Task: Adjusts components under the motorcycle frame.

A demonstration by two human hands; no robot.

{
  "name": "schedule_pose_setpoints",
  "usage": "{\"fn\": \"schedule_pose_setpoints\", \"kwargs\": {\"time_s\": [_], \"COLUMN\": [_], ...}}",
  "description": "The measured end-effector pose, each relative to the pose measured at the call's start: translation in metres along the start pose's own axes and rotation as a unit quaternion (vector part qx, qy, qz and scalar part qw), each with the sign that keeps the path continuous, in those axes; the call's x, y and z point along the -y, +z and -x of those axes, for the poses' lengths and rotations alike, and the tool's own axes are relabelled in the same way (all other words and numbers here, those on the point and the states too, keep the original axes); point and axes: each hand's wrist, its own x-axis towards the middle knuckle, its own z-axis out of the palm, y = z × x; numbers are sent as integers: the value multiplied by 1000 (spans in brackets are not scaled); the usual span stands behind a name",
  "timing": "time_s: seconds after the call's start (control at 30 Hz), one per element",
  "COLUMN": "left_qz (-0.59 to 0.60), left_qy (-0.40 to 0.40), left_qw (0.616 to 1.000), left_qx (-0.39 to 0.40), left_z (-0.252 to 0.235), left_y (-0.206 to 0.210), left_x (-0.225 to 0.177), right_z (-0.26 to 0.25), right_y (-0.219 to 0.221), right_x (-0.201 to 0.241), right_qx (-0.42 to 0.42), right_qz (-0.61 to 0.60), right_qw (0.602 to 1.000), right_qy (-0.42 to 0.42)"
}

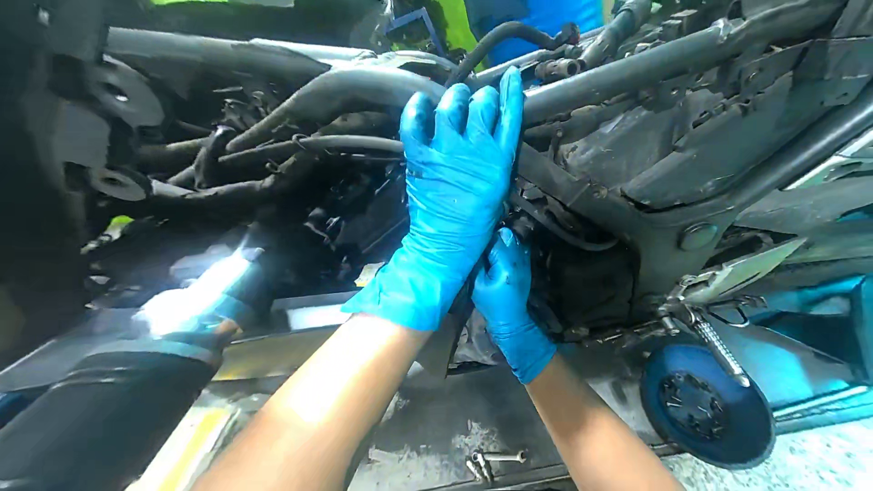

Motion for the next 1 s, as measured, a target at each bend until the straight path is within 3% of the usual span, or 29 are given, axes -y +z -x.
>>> {"fn": "schedule_pose_setpoints", "kwargs": {"time_s": [0.23,0.43,0.57,0.7,0.83,0.9,0.97,1.0], "left_qz": [59,28,8,89,180,222,230,225], "left_qy": [48,59,55,93,43,69,105,114], "left_qw": [997,998,998,989,966,940,942,960], "left_qx": [13,25,36,69,182,248,222,120], "left_z": [6,9,7,5,-5,-21,-36,-37], "left_y": [-3,-9,-11,-26,-64,-90,-103,-86], "left_x": [16,33,39,59,42,32,31,32], "right_z": [-6,-14,-21,-23,-17,-16,-19,-23], "right_y": [5,-4,-15,-13,-14,-19,-23,-23], "right_x": [-8,-14,-25,-32,-34,-31,-27,-25], "right_qx": [-19,54,84,75,77,87,124,134], "right_qz": [-8,-120,-121,-107,-91,-65,-34,-18], "right_qw": [1000,991,989,990,991,992,991,990], "right_qy": [0,29,-17,-48,-58,-60,-34,-25]}}
